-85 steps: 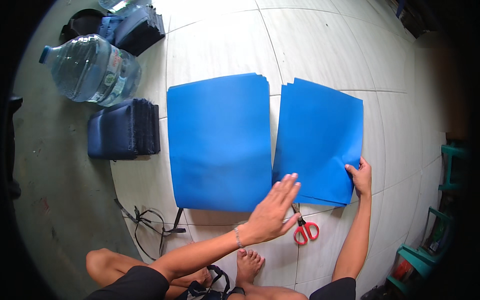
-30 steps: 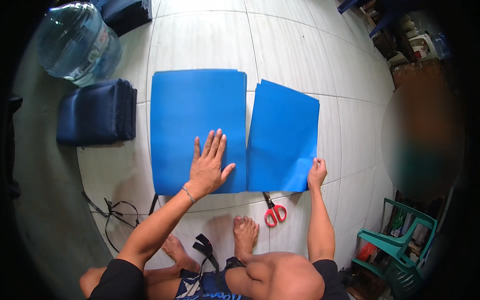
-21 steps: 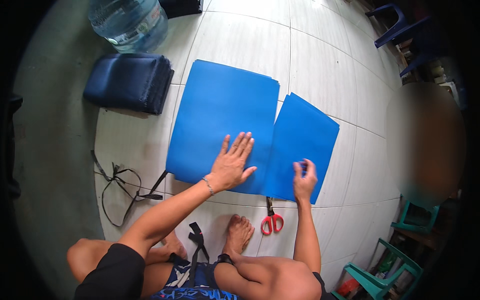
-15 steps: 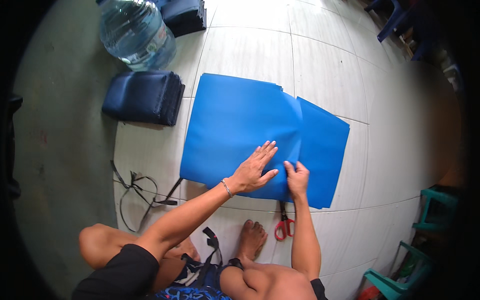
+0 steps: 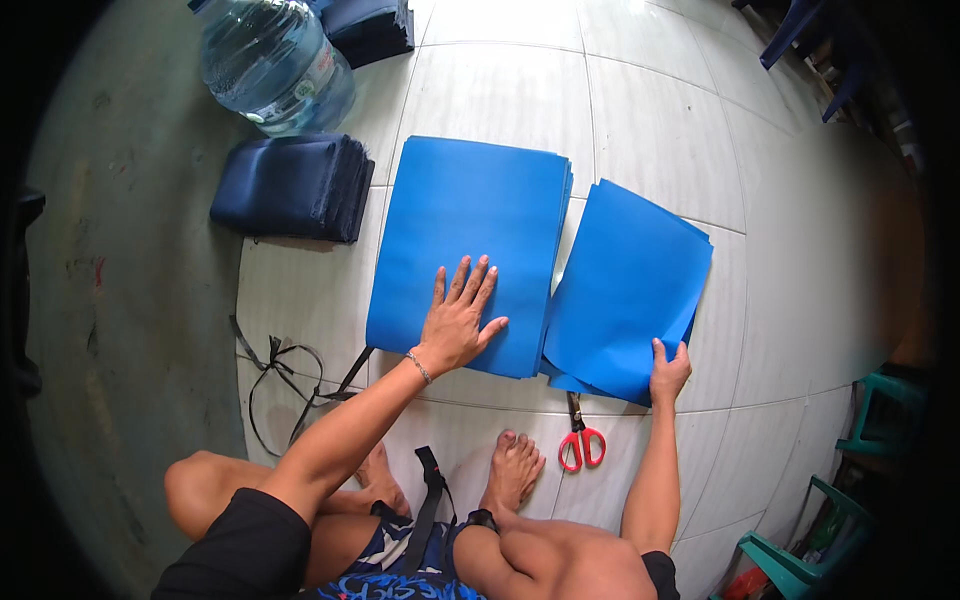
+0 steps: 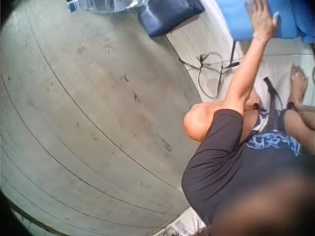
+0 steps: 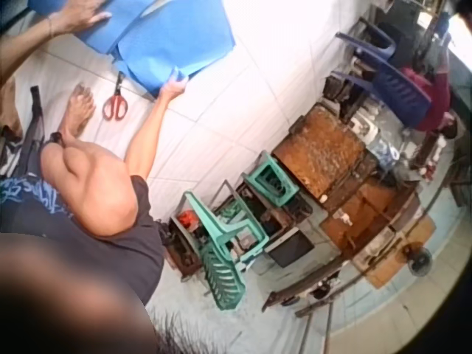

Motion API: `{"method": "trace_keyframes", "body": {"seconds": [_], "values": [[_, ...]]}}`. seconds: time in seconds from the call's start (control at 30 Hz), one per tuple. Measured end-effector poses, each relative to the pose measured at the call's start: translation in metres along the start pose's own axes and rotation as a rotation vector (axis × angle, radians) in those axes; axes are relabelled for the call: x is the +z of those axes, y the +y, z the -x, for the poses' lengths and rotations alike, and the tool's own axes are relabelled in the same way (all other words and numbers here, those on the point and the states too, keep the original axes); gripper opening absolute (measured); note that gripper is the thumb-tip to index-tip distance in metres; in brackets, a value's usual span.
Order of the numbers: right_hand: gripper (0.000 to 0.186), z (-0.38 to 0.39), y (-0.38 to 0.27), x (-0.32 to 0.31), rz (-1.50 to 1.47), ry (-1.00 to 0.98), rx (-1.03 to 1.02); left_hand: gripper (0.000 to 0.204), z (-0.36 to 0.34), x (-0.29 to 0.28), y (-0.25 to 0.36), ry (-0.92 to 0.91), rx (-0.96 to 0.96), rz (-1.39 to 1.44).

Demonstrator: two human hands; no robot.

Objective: The person cuts the binding on a stack of blue fabric using scissors, then separates and aligns the sheets on the floor. The person folds the fabric sheets and arranges them into neat stacks.

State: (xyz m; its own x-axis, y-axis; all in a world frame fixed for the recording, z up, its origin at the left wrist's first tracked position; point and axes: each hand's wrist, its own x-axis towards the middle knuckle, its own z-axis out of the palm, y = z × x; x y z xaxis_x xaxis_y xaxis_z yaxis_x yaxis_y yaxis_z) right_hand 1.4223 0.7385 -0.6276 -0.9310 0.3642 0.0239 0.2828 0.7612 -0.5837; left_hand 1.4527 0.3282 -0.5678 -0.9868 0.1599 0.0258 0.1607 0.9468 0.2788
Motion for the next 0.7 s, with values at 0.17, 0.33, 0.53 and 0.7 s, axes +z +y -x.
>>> {"method": "trace_keyframes", "body": {"seconds": [0.17, 0.33, 0.53, 0.7], "values": [[0.068, 0.015, -0.053, -0.007, 0.425, 0.264, -0.126, 0.078, -0.001, 0.003, 0.012, -0.005, 0.001, 0.035], [0.036, 0.019, -0.141, 0.032, -0.390, -0.486, 0.119, 0.078, -0.016, 0.004, 0.063, -0.040, 0.062, 0.220], [0.027, -0.007, -0.104, 0.013, -0.482, -0.188, -0.029, 0.077, -0.021, -0.006, 0.042, -0.030, 0.068, 0.380], [0.026, -0.026, -0.020, -0.019, -0.223, -0.044, 0.020, 0.078, -0.013, 0.003, 0.014, -0.019, 0.029, 0.032]]}}
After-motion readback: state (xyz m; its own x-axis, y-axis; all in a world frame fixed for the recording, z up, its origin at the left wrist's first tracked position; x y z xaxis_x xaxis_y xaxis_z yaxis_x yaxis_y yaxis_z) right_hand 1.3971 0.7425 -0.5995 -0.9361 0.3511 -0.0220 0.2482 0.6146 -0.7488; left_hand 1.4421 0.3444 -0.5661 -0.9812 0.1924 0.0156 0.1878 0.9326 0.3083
